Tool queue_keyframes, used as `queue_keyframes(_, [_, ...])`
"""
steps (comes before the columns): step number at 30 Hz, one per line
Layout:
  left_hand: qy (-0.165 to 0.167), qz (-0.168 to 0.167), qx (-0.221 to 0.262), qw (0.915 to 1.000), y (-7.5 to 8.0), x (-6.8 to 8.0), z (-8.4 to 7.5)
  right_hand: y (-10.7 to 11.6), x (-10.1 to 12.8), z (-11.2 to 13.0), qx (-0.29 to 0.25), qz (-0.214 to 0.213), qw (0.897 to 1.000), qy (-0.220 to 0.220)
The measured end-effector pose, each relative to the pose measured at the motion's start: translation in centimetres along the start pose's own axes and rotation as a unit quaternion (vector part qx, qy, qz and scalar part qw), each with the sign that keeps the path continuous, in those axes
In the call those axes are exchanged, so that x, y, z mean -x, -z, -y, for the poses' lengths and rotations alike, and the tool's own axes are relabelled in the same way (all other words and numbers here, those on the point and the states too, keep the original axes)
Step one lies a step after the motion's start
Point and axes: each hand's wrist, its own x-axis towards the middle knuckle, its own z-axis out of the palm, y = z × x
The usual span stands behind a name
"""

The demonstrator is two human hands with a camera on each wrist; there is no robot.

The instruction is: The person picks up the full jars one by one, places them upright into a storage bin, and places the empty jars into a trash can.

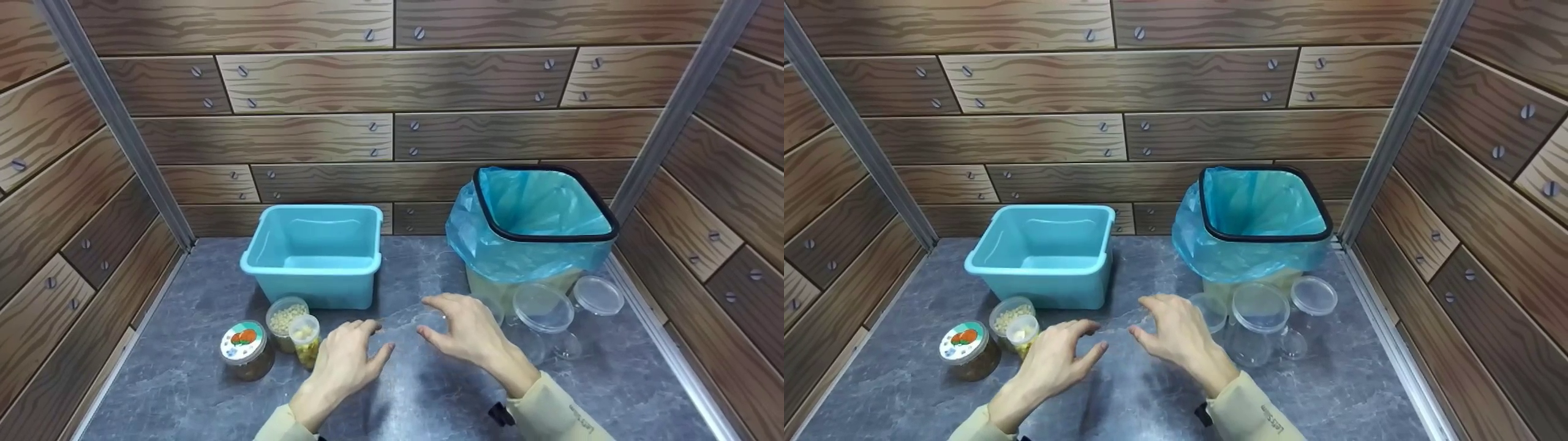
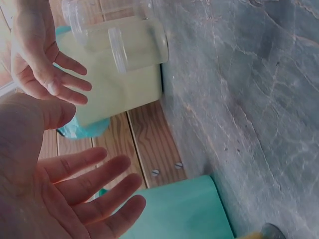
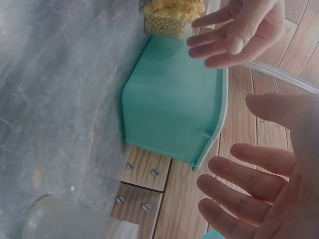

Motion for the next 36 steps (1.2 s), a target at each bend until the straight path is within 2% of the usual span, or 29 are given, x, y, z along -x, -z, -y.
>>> queue_keyframes(11, [-0.008, -0.022, 0.016, 0.9996, 2.1, -0.7, 1.3, 0.7, -3.4, 1.6, 0.009, 0.001, 1.0, 0.002])
queue_keyframes(18, [-0.011, -0.044, 0.0, 0.999, 3.7, -1.1, 2.5, 0.6, -5.4, 2.0, 0.007, 0.004, 1.0, 0.003])
queue_keyframes(23, [-0.001, -0.036, 0.015, 0.9992, 4.6, -1.3, 3.4, 0.0, -6.2, 1.9, 0.001, 0.009, 1.0, -0.007])
queue_keyframes(28, [0.009, -0.027, 0.037, 0.9989, 5.5, -1.3, 4.5, -0.8, -6.7, 1.6, 0.002, 0.003, 1.0, 0.002])
queue_keyframes(32, [0.02, -0.023, 0.032, 0.999, 6.2, -1.0, 5.9, -1.3, -7.0, 1.6, 0.009, 0.029, 1.0, 0.005])
queue_keyframes(36, [0.037, -0.014, 0.058, 0.9975, 7.0, -0.7, 7.3, -1.7, -7.4, 1.6, 0.011, 0.068, 0.998, -0.006])
